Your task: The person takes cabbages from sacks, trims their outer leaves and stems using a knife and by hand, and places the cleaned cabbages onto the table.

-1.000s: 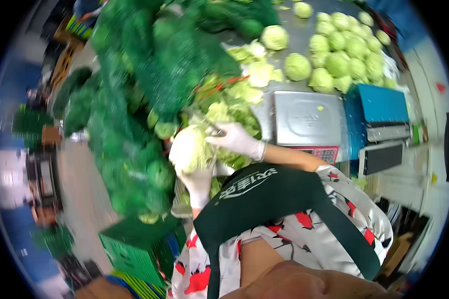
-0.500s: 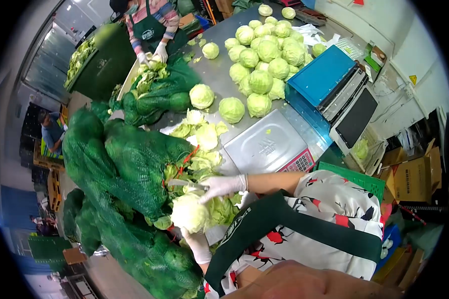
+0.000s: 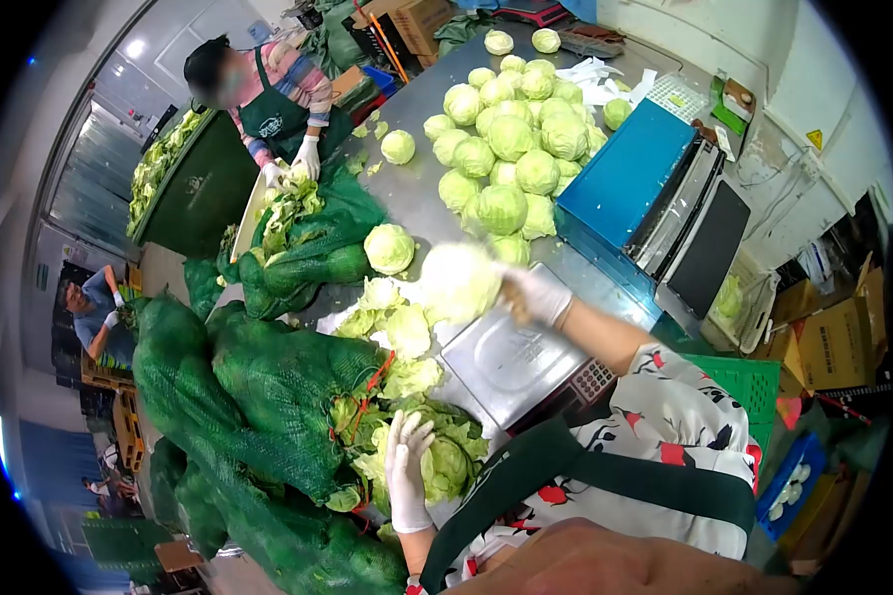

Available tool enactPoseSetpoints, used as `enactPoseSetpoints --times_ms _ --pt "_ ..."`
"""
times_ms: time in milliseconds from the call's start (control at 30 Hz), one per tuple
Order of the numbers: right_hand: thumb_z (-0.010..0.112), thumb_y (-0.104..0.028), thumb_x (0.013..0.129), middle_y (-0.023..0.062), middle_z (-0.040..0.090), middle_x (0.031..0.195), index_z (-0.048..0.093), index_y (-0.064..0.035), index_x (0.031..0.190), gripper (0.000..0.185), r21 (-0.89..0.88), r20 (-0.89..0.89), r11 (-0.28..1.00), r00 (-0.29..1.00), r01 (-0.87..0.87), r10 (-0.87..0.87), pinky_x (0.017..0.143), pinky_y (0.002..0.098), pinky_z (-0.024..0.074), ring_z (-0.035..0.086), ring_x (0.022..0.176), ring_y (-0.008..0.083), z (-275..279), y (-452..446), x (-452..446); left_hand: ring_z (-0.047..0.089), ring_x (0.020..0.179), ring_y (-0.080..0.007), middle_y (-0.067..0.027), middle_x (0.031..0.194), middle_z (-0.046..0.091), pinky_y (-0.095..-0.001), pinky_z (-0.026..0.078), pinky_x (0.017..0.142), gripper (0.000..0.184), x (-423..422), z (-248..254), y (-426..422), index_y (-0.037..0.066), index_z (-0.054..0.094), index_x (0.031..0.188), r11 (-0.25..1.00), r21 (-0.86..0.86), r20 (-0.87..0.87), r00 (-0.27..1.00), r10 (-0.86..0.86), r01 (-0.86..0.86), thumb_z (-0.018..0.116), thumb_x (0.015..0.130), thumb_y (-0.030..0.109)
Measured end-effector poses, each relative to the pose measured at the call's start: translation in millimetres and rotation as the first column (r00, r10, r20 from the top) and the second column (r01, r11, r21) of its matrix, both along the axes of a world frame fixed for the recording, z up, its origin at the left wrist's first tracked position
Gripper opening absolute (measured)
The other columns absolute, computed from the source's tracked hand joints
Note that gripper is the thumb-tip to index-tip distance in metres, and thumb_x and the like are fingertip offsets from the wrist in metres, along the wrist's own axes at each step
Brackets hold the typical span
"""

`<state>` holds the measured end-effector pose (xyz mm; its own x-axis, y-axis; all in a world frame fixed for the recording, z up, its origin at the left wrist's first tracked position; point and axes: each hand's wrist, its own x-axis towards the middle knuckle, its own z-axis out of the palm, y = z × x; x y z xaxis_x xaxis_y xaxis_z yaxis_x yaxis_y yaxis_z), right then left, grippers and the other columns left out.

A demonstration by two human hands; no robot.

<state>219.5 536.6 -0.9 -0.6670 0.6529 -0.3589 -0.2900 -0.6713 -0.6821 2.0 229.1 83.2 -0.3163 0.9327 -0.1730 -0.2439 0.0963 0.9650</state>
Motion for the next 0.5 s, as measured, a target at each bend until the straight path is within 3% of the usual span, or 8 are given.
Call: enactPoseSetpoints --times_ms 67,100,133,233,333,400,433,500 --pt "0.07 -0.048 0.087 0.0022 0.063 0.103 0.055 -0.0121 0.129 0.058 0.063 -0.085 0.972 0.972 0.225 -0.22 0.062 0.0194 0.0513 0.059 0.078 0.0085 23.1 56.5 38.0 0.057 0.121 -0.034 -0.0214 0.138 0.052 -0.0421 0.044 0.104 0.07 -0.3 -8.3 -1.5 -0.002 0.031 0.151 0.999 -0.051 -0.049 0.999 0.016 -0.018 0.054 0.097 0.036" --pt "0.069 -0.047 0.088 0.0002 0.063 0.103 0.054 -0.0109 0.129 0.057 0.084 -0.119 0.958 0.958 0.273 -0.262 0.064 0.0158 0.0497 0.058 0.079 0.0057 51.5 73.3 57.8 0.058 0.121 -0.0336 -0.0213 0.137 0.052 -0.0415 0.044 0.104 0.066 -0.7 -13.5 -3.8 -0.002 0.033 0.15 0.997 -0.079 -0.067 0.998 0.019 -0.025 0.054 0.098 0.032" --pt "0.069 -0.042 0.09 -0.0006 0.064 0.107 0.055 -0.0104 0.126 0.051 0.138 -0.104 0.928 0.937 0.346 -0.334 0.056 0.017 0.0472 0.058 0.073 0.0046 20.4 119.7 84.5 0.058 0.12 -0.0326 -0.0212 0.137 0.053 -0.0405 0.045 0.103 0.064 -1.7 -20.0 -5.6 -0.002 0.034 0.149 0.993 -0.112 -0.073 0.997 0.033 -0.042 0.054 0.098 0.031" --pt "0.08 -0.037 0.082 -0.0015 0.064 0.083 0.062 -0.0114 0.113 0.044 0.24 -0.046 0.745 0.774 0.622 -0.632 0.038 0.0233 0.0344 0.051 0.051 0.0073 34.8 215.8 142.7 0.06 0.117 -0.0296 -0.0206 0.135 0.054 -0.038 0.046 0.102 0.059 0.3 -15.9 -5.7 -0.002 0.037 0.148 0.976 -0.199 -0.072 0.994 0.081 -0.094 0.054 0.099 0.027" --pt "0.087 -0.042 0.072 -0.0009 0.058 0.073 0.064 -0.0084 0.103 0.051 0.366 0.133 0.525 0.515 0.768 -0.847 0.036 0.0256 0.0308 0.046 0.043 0.011 41.4 272.0 181.5 0.06 0.116 -0.0264 -0.0196 0.134 0.056 -0.0365 0.046 0.102 0.054 -4.5 -26.1 -4.0 -0.001 0.038 0.147 0.952 -0.274 -0.156 0.983 0.094 -0.134 0.054 0.099 0.019" --pt "0.089 -0.045 0.067 0.0009 0.056 0.072 0.065 -0.0066 0.095 0.054 0.256 0.244 0.556 0.504 0.791 -0.829 0.035 0.0276 0.0309 0.043 0.042 0.0132 53.5 284.3 197.4 0.06 0.114 -0.0239 -0.0179 0.133 0.057 -0.0356 0.046 0.101 0.054 -8.2 -35.7 -1.0 0.001 0.038 0.148 0.926 -0.332 -0.196 0.974 0.117 -0.178 0.057 0.097 0.008" --pt "0.09 -0.049 0.063 0.0006 0.061 0.079 0.068 -0.0068 0.102 0.062 0.378 0.267 0.466 0.388 0.8 -0.882 0.044 0.0278 0.037 0.048 0.051 0.0108 65.8 305.7 198.4 0.06 0.114 -0.0239 -0.0175 0.133 0.057 -0.0355 0.046 0.101 0.056 -5.6 -30.3 6.5 0.0 0.038 0.147 0.926 -0.337 -0.211 0.972 0.104 -0.172 0.059 0.096 0.008" --pt "0.091 -0.048 0.061 0.0019 0.06 0.079 0.068 -0.0056 0.103 0.064 0.519 0.366 0.447 0.283 0.729 -0.886 0.044 0.0277 0.0375 0.046 0.051 0.0116 68.7 314.1 199.1 0.06 0.114 -0.0238 -0.0167 0.133 0.057 -0.0353 0.047 0.1 0.058 -9.8 -40.4 10.3 0.0 0.038 0.147 0.925 -0.342 -0.269 0.96 0.074 -0.167 0.062 0.095 0.008"
